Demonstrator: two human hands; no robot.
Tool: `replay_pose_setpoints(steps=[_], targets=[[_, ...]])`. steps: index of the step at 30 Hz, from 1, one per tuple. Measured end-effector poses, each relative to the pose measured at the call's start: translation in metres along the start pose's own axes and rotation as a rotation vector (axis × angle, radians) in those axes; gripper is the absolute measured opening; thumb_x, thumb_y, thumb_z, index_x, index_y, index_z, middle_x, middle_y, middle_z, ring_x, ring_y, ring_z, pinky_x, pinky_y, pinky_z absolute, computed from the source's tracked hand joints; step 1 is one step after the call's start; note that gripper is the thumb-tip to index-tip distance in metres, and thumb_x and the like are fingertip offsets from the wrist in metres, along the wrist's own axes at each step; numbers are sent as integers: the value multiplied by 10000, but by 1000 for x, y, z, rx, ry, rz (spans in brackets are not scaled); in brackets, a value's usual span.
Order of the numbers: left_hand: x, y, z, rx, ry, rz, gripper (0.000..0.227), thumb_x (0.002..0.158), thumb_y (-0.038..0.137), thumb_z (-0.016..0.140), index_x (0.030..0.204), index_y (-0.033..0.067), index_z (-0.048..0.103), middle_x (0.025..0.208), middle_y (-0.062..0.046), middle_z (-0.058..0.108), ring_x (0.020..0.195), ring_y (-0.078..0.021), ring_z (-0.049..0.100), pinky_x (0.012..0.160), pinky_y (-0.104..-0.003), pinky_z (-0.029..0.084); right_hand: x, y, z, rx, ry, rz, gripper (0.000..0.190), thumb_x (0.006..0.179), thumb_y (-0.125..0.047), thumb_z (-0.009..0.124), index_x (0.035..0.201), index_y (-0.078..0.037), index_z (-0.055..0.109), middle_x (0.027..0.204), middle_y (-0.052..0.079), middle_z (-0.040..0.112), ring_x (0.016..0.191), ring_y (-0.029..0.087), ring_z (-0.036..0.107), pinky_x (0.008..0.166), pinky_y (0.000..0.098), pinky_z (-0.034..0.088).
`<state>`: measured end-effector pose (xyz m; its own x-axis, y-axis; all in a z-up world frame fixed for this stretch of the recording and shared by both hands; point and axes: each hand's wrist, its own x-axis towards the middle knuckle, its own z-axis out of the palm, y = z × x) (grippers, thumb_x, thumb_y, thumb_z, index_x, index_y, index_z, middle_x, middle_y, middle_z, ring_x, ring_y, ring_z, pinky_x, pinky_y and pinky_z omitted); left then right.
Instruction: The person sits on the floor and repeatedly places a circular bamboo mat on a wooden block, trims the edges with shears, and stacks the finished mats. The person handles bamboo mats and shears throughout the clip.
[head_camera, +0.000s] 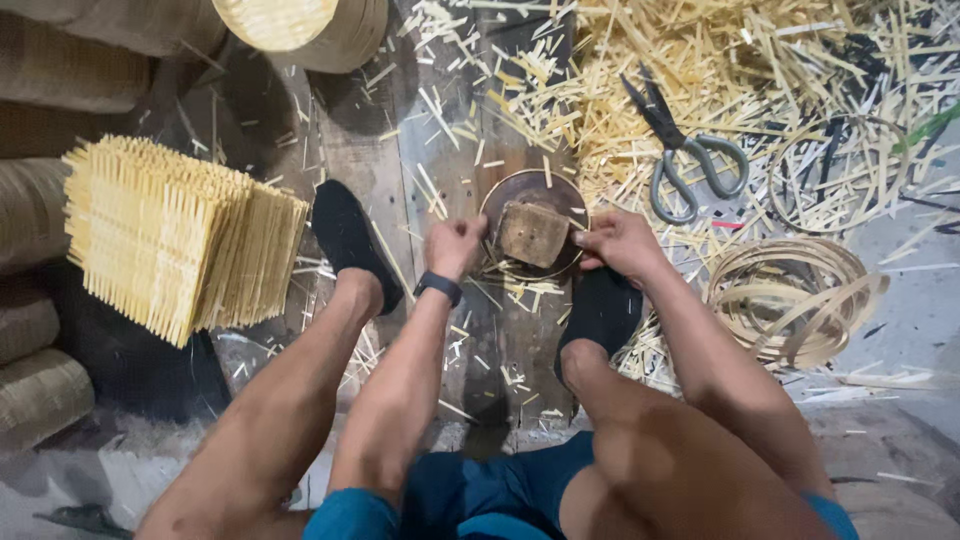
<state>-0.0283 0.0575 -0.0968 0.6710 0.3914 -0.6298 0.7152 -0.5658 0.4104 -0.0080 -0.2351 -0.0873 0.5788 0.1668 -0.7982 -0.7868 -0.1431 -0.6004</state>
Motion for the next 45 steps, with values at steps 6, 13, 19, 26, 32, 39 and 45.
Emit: replay_pose_setpoints(steps=[6, 13, 19, 26, 32, 39, 45], targets=[[5, -40, 22, -563, -181, -61, 169, 787, 142, 876, 846, 41, 754, 785, -37, 765, 656, -109, 705, 597, -267, 598, -1, 20, 6, 104, 100, -5, 151, 906, -114, 739, 972, 21, 747, 855, 97, 740, 633, 151, 684, 571, 299, 613], [-3, -16, 18, -480, -98, -149, 210, 830, 147, 863, 830, -35, 758, 762, -86, 721, 664, -167, 690, 613, -345, 581, -11, 6, 16, 106, 190, -38, 148, 914, -98, 761, 923, 45, 724, 764, 116, 709, 613, 182, 689, 553, 314, 606], [-50, -5, 14, -1246, -454, -402, 236, 972, 182, 603, 1063, -32, 645, 1061, -178, 729, 917, -276, 764, 787, -403, 645, -27, 0, 18, 423, -49, -37, 163, 913, -101, 735, 972, 45, 693, 793, 76, 734, 678, 168, 734, 625, 319, 665], [-56, -16, 83, -1147, -281, -400, 228, 1015, 143, 603, 1080, -74, 632, 1019, -209, 693, 837, -320, 721, 730, -423, 659, -19, 15, 38, 195, 209, -51, 174, 921, -62, 724, 970, 104, 700, 786, 158, 726, 620, 204, 713, 532, 316, 614], [-43, -15, 53, -990, -314, -230, 300, 1008, 177, 664, 1010, -122, 639, 901, -182, 720, 734, -278, 763, 685, -419, 655, -29, 1, 32, 76, 193, -124, 328, 944, -137, 756, 1126, 122, 675, 927, 203, 695, 740, 230, 682, 596, 334, 585], [-60, 31, -47, -371, -205, 289, 393, 937, 308, 748, 1245, 65, 762, 901, -120, 785, 692, -173, 619, 613, -329, 459, -56, -57, 36, -413, 50, -855, 1138, 712, -301, 968, 1517, 48, 244, 1438, 326, 382, 1289, 406, 470, 987, 462, 462], [-99, 75, -21, -662, 38, 452, 544, 1060, 496, 505, 1378, 80, 649, 1186, -85, 760, 1103, -205, 696, 964, -311, 540, -70, -79, 86, 472, -15, -200, 494, 804, -301, 814, 1161, -44, 591, 977, 125, 650, 779, 200, 653, 541, 338, 561]])
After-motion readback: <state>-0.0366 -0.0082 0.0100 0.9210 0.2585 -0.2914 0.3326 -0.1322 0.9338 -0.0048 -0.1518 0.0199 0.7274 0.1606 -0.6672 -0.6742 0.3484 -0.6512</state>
